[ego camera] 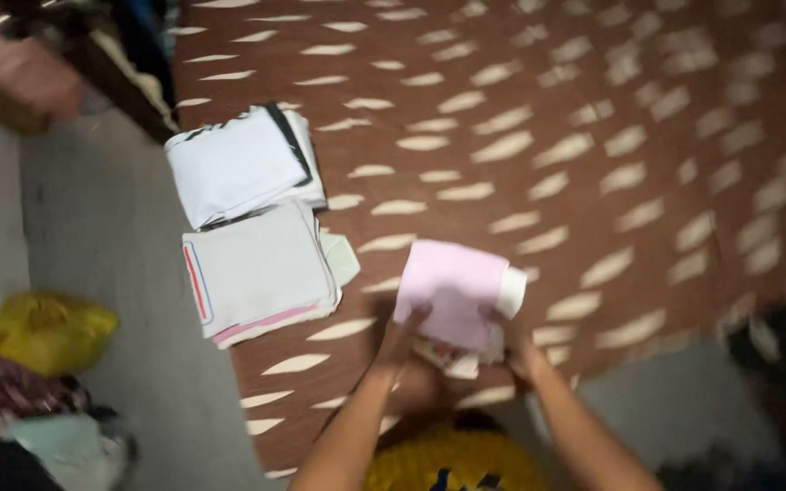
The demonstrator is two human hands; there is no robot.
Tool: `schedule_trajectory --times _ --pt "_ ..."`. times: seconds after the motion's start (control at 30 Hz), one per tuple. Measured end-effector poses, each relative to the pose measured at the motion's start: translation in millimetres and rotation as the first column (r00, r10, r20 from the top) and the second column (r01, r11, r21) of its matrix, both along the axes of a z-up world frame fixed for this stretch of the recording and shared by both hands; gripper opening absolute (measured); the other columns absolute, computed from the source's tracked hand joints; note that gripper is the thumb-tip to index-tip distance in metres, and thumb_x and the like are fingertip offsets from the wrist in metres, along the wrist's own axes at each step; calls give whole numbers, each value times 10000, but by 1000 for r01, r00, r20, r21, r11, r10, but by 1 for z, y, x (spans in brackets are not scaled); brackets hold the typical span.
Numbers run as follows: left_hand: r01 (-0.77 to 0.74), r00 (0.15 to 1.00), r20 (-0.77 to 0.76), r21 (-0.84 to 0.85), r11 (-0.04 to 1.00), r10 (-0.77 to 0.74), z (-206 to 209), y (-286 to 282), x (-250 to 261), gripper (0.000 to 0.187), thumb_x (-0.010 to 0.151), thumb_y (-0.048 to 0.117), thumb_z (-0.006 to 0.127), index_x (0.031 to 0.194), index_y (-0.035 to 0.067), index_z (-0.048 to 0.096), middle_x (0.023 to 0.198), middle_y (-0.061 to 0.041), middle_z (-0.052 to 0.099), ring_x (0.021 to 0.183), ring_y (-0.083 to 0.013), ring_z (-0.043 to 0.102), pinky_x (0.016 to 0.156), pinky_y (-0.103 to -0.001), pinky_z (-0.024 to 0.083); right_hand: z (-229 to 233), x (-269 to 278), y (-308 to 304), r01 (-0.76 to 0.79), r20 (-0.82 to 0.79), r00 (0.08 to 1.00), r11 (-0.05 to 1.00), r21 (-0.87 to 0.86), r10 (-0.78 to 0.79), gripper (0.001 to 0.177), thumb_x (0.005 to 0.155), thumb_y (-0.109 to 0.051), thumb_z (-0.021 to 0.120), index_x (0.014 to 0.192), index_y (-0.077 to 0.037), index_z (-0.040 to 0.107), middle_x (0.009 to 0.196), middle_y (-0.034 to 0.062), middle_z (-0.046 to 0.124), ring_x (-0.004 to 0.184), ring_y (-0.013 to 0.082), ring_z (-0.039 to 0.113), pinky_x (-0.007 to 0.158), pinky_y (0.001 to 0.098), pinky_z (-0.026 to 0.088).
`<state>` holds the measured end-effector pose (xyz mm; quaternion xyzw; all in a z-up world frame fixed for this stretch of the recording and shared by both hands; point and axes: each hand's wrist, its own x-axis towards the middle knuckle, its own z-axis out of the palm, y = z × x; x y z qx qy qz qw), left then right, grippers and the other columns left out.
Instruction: Arrange pillows and bolsters on a bed and move folded clothing into storage.
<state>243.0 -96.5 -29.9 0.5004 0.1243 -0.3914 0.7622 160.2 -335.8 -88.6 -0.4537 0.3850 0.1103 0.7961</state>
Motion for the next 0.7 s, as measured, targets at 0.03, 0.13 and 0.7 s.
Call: schedule_trajectory --times 0.03,0.13,0.7 --pt "74 992 104 -54 996 -68 10 9 -5 595 937 355 674 1382 -25 566 1169 -166 706 997 -336 650 896 -474 510 -4 -17 5 65 -69 996 993 94 -58 899 790 -658 581 1469 -71 519 1297 37 644 1123 296 634 876 573 556" --pt "220 974 100 -165 961 -206 9 24 -8 617 968 403 623 1433 8 529 1313 -145 666 1209 -289 616 1043 -449 489 37 -51 37 149 -57 986 985 -90 -154 732 814 -314 714 1451 -56 462 1267 180 635 1111 365 651 926 543 560" --pt "786 526 -207 -251 564 -825 25 -46 -166 846 970 690 290 1513 59 444 1506 -175 535 1340 -332 555 1118 -490 451 77 -350 148 674 450 661 739 -3 -601 678 839 -181 765 1436 14 510 1295 169 664 1170 280 657 998 439 538"
